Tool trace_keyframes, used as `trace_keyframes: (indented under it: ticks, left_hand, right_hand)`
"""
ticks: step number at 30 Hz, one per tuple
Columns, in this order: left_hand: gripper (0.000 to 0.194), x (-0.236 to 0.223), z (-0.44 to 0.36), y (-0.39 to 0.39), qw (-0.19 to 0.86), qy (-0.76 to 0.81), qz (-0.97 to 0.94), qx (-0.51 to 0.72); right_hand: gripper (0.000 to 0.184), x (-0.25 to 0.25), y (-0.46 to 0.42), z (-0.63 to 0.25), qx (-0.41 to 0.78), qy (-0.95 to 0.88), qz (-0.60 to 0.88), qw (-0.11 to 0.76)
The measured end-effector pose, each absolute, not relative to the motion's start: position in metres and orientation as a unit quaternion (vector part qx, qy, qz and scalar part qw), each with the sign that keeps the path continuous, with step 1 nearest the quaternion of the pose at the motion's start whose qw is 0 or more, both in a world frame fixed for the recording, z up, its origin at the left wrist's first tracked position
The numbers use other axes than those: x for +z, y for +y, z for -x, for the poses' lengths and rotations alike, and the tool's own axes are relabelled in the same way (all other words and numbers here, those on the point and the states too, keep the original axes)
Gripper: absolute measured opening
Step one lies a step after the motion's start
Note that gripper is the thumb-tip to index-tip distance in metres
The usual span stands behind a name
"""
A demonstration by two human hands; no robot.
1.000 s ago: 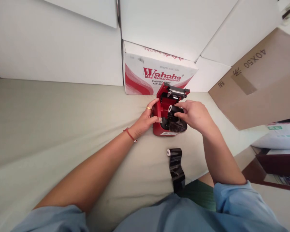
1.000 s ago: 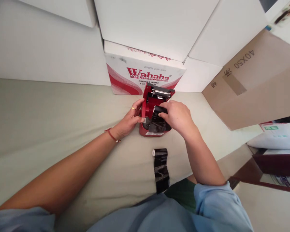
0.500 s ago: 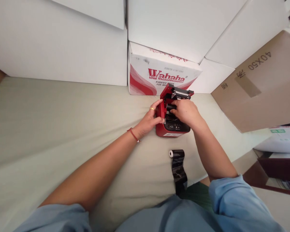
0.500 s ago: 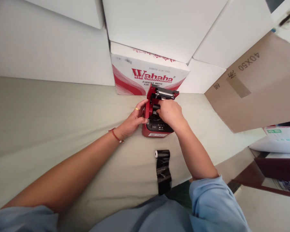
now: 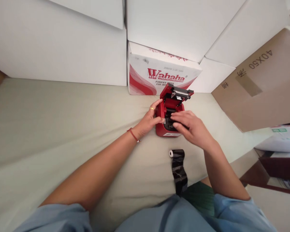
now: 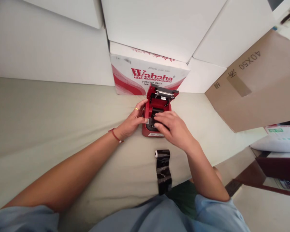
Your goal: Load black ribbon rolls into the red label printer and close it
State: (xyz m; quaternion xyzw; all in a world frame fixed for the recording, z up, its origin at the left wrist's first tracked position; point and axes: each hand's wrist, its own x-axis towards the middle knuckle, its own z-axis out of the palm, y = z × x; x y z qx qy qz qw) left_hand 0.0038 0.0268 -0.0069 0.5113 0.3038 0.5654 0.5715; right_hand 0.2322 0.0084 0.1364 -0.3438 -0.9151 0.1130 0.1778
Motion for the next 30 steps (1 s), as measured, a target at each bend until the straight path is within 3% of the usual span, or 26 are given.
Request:
trace_keyframes:
  ticks: [5,11,15,19,23,30]
  left_hand:
    - [0.102,-0.006,-0.004,0.027,0.568,0.293,-0.519,0.568]
    - [0.097,-0.009,-0.003,0.027,0.542,0.293,-0.544,0.570]
    - [0.085,-0.012,0.001,0.024,0.459,0.337,-0.592,0.570]
    - [0.073,0.003,0.002,0.014,0.276,0.383,-0.641,0.605]
    - [0.042,0.033,-0.005,-0.005,0.103,0.344,-0.705,0.611]
    - [0.042,0.046,-0.022,-0.018,0.035,0.264,-0.780,0.567]
  right_hand:
    - [0.057,0.108,-0.028,-0.258,0.063,-0.926,0.336,0.162]
    - [0.069,0.091,-0.049,-0.267,0.030,-0.920,0.333,0.205]
    - [0.062,0.090,-0.055,-0.265,0.017,-0.917,0.329,0.226]
    - [0.050,0.089,-0.057,-0.258,0.016,-0.908,0.341,0.243]
    - [0.048,0.087,-0.059,-0.252,0.041,-0.897,0.360,0.253]
    - [0.040,0.090,-0.053,-0.254,0.122,-0.874,0.365,0.297]
